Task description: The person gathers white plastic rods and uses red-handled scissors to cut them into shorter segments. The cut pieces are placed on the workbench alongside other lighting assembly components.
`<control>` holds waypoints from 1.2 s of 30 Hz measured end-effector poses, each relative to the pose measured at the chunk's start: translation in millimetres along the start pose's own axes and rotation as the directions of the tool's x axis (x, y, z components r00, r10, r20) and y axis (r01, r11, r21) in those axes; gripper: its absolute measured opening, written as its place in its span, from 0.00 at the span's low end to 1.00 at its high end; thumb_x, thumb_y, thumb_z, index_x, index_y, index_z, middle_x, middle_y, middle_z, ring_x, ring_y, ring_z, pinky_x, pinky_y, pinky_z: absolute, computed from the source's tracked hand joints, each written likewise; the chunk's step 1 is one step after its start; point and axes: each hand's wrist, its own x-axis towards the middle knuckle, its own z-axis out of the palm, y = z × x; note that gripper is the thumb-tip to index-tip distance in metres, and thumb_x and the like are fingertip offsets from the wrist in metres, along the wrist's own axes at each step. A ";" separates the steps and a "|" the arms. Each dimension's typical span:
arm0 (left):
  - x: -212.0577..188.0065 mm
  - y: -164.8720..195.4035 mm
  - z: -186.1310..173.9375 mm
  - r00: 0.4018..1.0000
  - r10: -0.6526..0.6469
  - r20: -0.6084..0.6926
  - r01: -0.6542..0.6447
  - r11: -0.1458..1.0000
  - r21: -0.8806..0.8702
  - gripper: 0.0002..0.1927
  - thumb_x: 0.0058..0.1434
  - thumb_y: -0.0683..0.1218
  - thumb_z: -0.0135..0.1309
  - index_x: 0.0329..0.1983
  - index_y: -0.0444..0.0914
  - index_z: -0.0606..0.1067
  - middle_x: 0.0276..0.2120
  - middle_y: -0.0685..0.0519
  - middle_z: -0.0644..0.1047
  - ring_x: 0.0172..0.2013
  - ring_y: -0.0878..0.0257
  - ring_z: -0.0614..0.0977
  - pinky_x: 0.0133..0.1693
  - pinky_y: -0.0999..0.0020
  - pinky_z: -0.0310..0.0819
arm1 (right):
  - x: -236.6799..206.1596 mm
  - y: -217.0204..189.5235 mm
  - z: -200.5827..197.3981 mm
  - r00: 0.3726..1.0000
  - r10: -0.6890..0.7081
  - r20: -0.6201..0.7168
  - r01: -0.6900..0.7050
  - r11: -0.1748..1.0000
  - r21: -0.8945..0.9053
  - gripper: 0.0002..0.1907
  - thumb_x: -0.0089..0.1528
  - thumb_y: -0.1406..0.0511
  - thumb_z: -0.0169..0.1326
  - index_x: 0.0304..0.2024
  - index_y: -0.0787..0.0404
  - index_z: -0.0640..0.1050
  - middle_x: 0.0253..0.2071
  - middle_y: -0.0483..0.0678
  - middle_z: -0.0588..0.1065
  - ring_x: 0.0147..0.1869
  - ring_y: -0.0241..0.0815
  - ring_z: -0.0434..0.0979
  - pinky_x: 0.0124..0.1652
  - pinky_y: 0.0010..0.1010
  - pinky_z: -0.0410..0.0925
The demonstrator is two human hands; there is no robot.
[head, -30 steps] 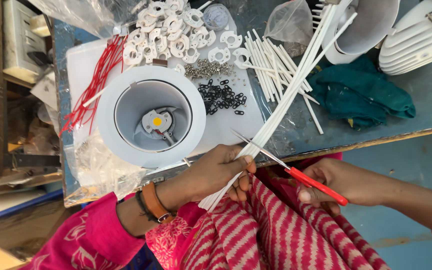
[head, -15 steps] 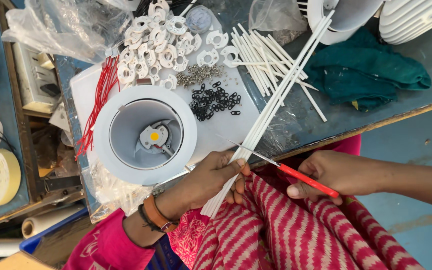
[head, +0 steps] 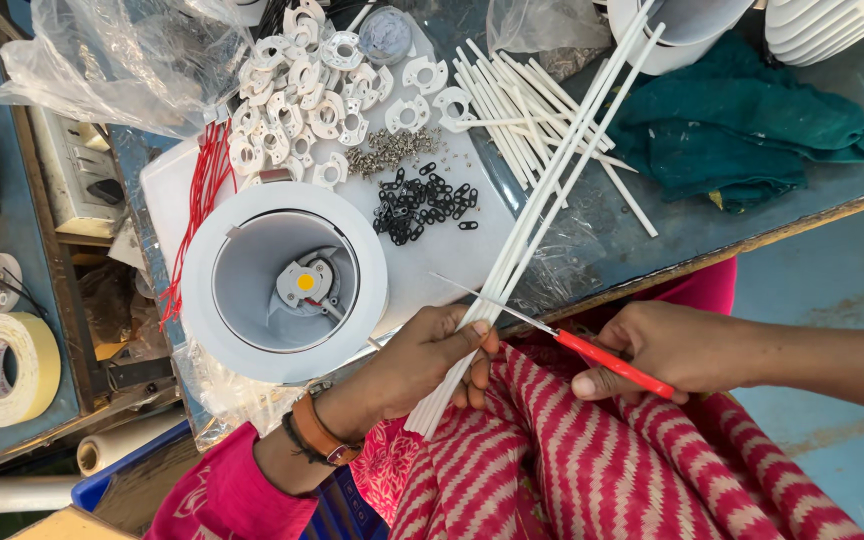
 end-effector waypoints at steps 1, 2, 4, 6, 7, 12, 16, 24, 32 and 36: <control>-0.4 0.5 0.0 1.000 -0.002 -0.001 0.002 1.000 0.005 0.15 0.75 0.49 0.42 0.42 0.33 0.72 0.23 0.51 0.76 0.21 0.63 0.79 0.23 0.72 0.75 | 0.8 0.8 0.6 1.000 -0.029 0.003 0.029 1.000 0.005 0.31 0.51 0.41 0.64 0.21 0.63 0.79 0.13 0.43 0.68 0.15 0.32 0.65 0.18 0.28 0.55; -0.3 0.9 0.4 1.000 -0.008 0.007 0.007 1.000 0.009 0.15 0.75 0.49 0.42 0.42 0.33 0.72 0.23 0.51 0.76 0.21 0.63 0.79 0.23 0.72 0.75 | 1.6 1.5 0.9 0.999 -0.033 0.013 0.033 0.999 0.026 0.30 0.51 0.42 0.64 0.22 0.62 0.79 0.12 0.42 0.68 0.15 0.32 0.64 0.18 0.28 0.55; 0.8 1.3 1.3 1.000 -0.020 0.024 0.019 1.000 0.020 0.15 0.75 0.50 0.42 0.42 0.33 0.73 0.23 0.51 0.76 0.21 0.63 0.79 0.23 0.73 0.74 | 3.2 2.3 1.5 0.999 -0.042 0.031 0.040 0.997 0.070 0.29 0.51 0.42 0.64 0.22 0.61 0.79 0.12 0.41 0.68 0.15 0.32 0.64 0.18 0.28 0.56; 1.8 1.5 0.9 1.000 -0.009 0.015 0.009 1.000 0.024 0.15 0.75 0.49 0.42 0.42 0.33 0.73 0.23 0.51 0.76 0.21 0.63 0.79 0.22 0.73 0.74 | 4.9 3.2 1.1 0.999 -0.021 0.027 0.019 0.998 0.064 0.30 0.51 0.42 0.64 0.21 0.62 0.78 0.12 0.43 0.68 0.14 0.34 0.64 0.18 0.29 0.56; 2.7 1.8 -0.3 1.000 -0.004 0.011 0.003 1.000 0.027 0.15 0.75 0.49 0.42 0.42 0.33 0.73 0.22 0.51 0.75 0.21 0.63 0.79 0.22 0.73 0.74 | 6.2 3.6 0.2 1.000 -0.010 0.024 0.009 0.998 0.062 0.30 0.51 0.42 0.65 0.21 0.63 0.77 0.12 0.43 0.68 0.14 0.34 0.64 0.18 0.29 0.56; 7.2 2.3 -9.2 0.998 0.020 0.053 -0.020 1.000 -0.010 0.14 0.76 0.49 0.42 0.42 0.33 0.72 0.23 0.51 0.75 0.21 0.63 0.79 0.22 0.73 0.73 | 13.0 7.9 -4.3 1.000 0.013 -0.011 -0.013 0.999 0.031 0.31 0.50 0.42 0.66 0.20 0.64 0.79 0.14 0.44 0.71 0.15 0.34 0.65 0.18 0.29 0.56; 13.3 1.3 -13.7 0.998 0.016 0.054 -0.015 1.000 -0.007 0.14 0.76 0.48 0.41 0.43 0.33 0.71 0.23 0.51 0.75 0.21 0.63 0.79 0.22 0.73 0.72 | 19.9 10.8 -7.5 0.998 -0.045 -0.033 0.046 0.999 0.024 0.31 0.49 0.41 0.67 0.22 0.64 0.82 0.16 0.43 0.76 0.19 0.31 0.72 0.21 0.27 0.63; 17.2 1.2 -17.5 0.998 -0.012 0.067 0.012 1.000 -0.011 0.14 0.76 0.49 0.41 0.43 0.33 0.71 0.23 0.51 0.75 0.21 0.64 0.79 0.22 0.74 0.71 | 21.6 3.9 -20.0 1.000 -0.005 0.012 0.005 0.999 -0.049 0.31 0.48 0.40 0.65 0.25 0.62 0.84 0.19 0.43 0.76 0.22 0.33 0.72 0.23 0.29 0.62; 19.0 -0.9 -16.7 0.997 0.019 0.072 -0.020 1.000 0.015 0.15 0.76 0.49 0.41 0.42 0.32 0.71 0.22 0.51 0.75 0.20 0.63 0.78 0.22 0.73 0.71 | 25.6 6.2 -19.2 1.000 -0.007 0.029 0.007 1.000 -0.019 0.31 0.50 0.41 0.65 0.25 0.63 0.83 0.19 0.44 0.77 0.23 0.33 0.75 0.25 0.29 0.66; 17.3 -0.6 -18.3 0.997 0.017 0.072 -0.017 1.000 -0.002 0.15 0.76 0.49 0.41 0.42 0.33 0.71 0.23 0.50 0.75 0.20 0.63 0.78 0.22 0.73 0.71 | 29.2 17.0 -15.0 0.999 -0.046 0.006 0.046 0.998 0.036 0.28 0.50 0.45 0.67 0.23 0.66 0.83 0.19 0.47 0.77 0.24 0.34 0.75 0.26 0.28 0.68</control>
